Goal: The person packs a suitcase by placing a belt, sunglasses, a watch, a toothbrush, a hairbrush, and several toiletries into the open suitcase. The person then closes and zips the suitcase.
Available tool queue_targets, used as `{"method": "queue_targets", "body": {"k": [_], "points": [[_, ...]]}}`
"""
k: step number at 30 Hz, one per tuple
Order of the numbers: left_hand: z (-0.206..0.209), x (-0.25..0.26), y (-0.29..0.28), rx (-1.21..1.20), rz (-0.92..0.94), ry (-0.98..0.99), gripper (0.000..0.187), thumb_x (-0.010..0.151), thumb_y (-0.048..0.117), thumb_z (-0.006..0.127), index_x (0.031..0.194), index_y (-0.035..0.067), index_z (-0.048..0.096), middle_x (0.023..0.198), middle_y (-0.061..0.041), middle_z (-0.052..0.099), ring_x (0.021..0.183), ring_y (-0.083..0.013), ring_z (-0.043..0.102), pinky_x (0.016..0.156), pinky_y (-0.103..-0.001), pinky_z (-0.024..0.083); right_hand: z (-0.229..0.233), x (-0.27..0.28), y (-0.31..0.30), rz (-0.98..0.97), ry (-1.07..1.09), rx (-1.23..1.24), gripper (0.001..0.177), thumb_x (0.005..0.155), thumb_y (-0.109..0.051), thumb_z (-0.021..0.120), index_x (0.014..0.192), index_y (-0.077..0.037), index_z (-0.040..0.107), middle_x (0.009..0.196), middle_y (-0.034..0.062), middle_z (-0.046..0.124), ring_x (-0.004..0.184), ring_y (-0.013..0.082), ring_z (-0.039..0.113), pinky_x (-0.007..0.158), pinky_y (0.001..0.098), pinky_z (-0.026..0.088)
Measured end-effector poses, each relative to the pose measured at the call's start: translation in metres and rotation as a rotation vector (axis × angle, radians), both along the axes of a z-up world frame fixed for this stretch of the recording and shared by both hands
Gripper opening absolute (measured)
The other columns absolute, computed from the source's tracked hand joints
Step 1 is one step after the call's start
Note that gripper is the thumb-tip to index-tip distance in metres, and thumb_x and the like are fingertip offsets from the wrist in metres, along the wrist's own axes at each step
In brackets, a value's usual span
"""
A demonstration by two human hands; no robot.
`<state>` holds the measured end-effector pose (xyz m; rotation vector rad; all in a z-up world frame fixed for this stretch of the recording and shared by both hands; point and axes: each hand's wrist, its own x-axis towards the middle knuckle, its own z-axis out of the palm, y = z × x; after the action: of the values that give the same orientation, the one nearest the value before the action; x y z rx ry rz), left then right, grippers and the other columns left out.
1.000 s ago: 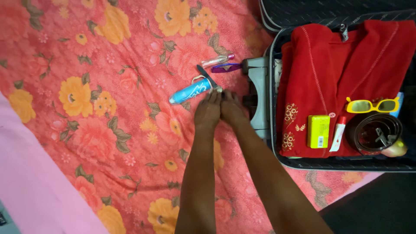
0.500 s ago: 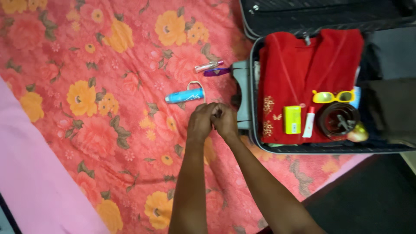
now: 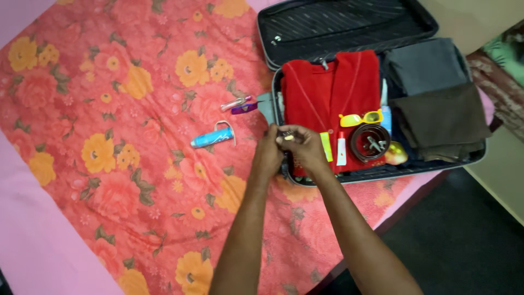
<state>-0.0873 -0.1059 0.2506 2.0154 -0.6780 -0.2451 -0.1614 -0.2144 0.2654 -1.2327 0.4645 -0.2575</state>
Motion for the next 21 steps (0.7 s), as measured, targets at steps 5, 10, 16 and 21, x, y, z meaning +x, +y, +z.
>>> {"method": "queue_targets", "body": {"k": [5,10,16,21], "points": [[-0.012,-0.033,-0.055,0.194,0.014,0.243,0.028,0.094,0.008,0.060,0.122,0.009,0.056,0.095,-0.026,0.071,0.092,-0.0483,0.068,0.076,-0.056,0.051,-0.010,-0.006,-0.040,-0.242,0.116,-0.325,0.015,0.090,-0.008,0.080,0.096,0.003,0.072,0.083,0.0088,0.067,0.064,0.0103,0.065,0.057,0.0258,0.053],[-0.028,-0.051,-0.072,-0.048,0.118,0.073,0.033,0.085,0.006,0.072,0.117,0.008,0.066,0.094,-0.020,0.072,0.086,-0.0397,0.071,0.075,-0.047,0.056,-0.008,0.008,-0.085,-0.192,0.208,-0.457,0.022,0.088,-0.009,0.082,0.088,0.006,0.066,0.074,0.0068,0.067,0.056,0.0113,0.068,0.049,0.0278,0.052],[-0.024,-0.059,-0.072,0.012,0.358,0.323,0.044,0.081,0.010,0.080,0.122,0.012,0.065,0.085,-0.009,0.074,0.079,-0.0222,0.073,0.073,-0.037,0.057,-0.015,0.025,-0.097,-0.042,0.351,-0.451,0.016,0.091,-0.007,0.077,0.097,0.006,0.071,0.072,0.0094,0.072,0.059,0.0115,0.071,0.052,0.0286,0.055],[-0.004,-0.059,-0.067,-0.004,0.359,0.185,0.050,0.080,0.008,0.080,0.126,0.012,0.062,0.093,-0.011,0.076,0.089,-0.0281,0.075,0.080,-0.039,0.057,-0.031,0.036,-0.091,-0.025,0.301,-0.430,0.025,0.089,0.000,0.071,0.114,0.003,0.071,0.081,0.0057,0.073,0.063,0.0113,0.072,0.057,0.0286,0.059]]}}
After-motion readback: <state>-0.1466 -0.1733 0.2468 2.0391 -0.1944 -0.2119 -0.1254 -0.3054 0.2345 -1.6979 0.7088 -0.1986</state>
